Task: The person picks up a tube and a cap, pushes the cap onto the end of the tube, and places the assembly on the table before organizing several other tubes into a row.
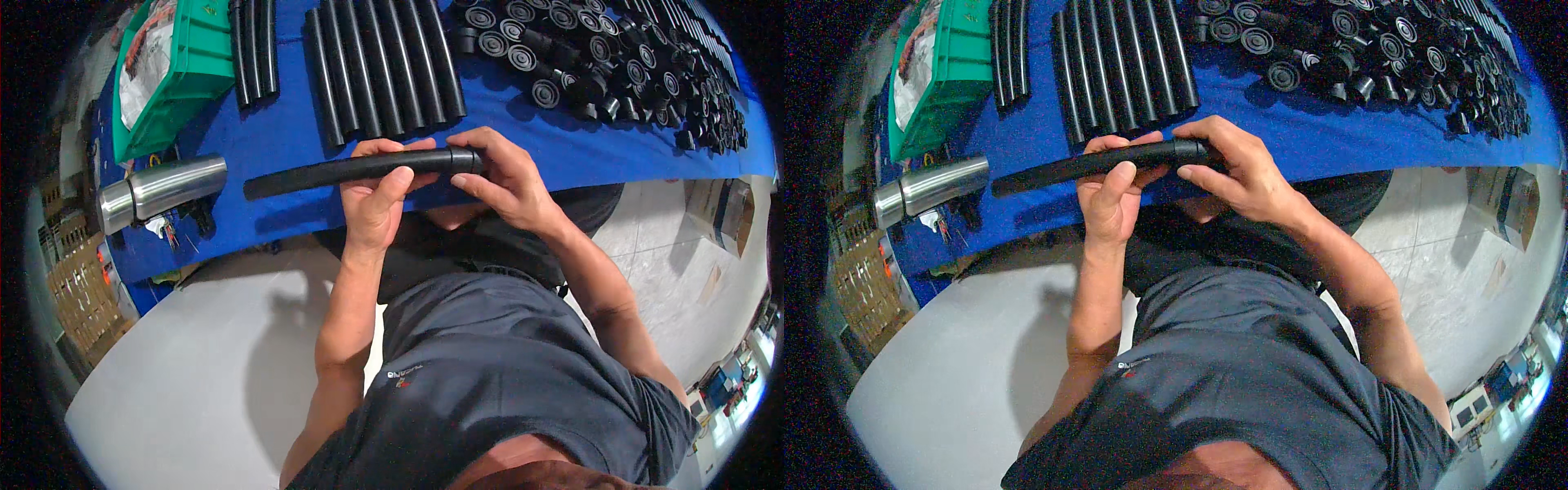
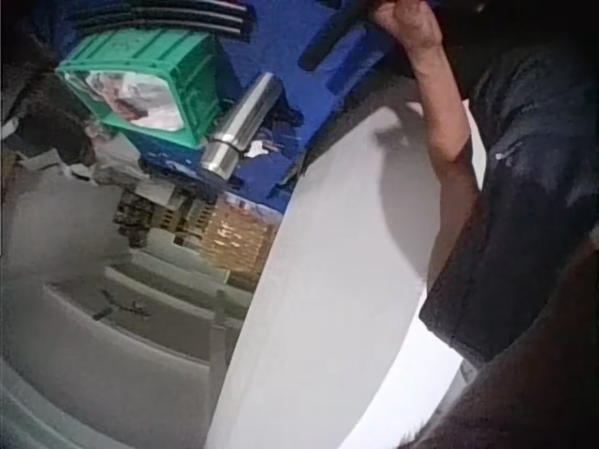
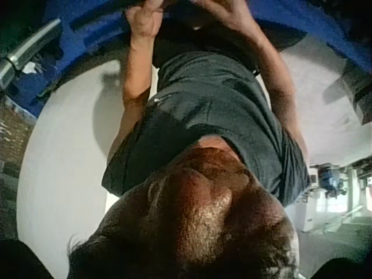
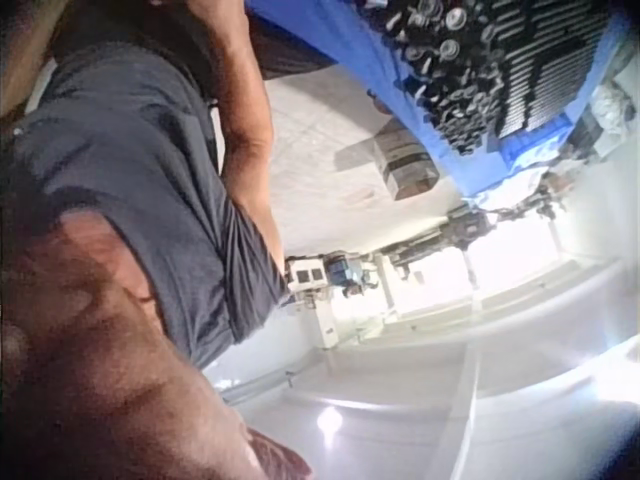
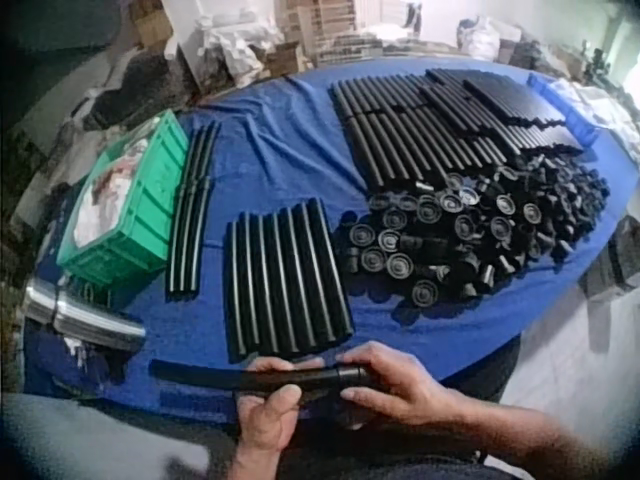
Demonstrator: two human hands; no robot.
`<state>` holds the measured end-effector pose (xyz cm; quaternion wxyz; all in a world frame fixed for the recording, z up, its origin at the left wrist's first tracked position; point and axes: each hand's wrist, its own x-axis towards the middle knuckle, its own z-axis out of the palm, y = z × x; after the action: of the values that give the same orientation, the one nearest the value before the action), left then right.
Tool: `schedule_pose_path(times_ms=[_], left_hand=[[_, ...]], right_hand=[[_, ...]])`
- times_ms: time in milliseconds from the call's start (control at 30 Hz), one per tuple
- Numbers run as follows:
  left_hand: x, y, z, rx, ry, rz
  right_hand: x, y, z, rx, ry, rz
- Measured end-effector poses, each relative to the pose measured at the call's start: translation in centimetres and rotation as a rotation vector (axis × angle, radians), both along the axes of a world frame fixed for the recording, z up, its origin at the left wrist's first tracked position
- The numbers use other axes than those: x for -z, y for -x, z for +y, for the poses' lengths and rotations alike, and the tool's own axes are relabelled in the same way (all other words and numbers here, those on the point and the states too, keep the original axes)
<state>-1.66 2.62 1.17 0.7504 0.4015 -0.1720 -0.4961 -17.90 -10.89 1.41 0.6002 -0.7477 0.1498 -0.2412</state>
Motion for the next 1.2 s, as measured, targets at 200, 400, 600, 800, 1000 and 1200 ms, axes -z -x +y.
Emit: schedule_pose_path(times_ms=[200,400,600,800,1000,1200], left_hand=[[-0.3,0.6,0.2,-0.029,-0.033,-0.008],[-0.1,0.5,0.2,-0.021,-0.087,-0.027],[-0.6,0.8,0.0,-0.029,-0.080,-0.020],[0.3,0.6,0.2,0.001,-0.046,-0.119],[-0.2,-0.8,1.0,-0.008,0.082,0.174],[0.8,-0.5,1.5,0.001,0.086,0.051]], right_hand=[[-0.4,0.0,-0.1,0.011,0.173,-0.012],[-0.2,0.2,0.1,0.013,0.152,-0.034],[-0.5,0.1,0.1,0.028,0.172,-0.053],[-2.1,0.6,-0.1,-0.044,-0.245,0.119],[-1.5,2.3,-1.6,0.016,0.010,0.138],[-1.4,2.5,-1.6,0.022,0.172,0.180]])
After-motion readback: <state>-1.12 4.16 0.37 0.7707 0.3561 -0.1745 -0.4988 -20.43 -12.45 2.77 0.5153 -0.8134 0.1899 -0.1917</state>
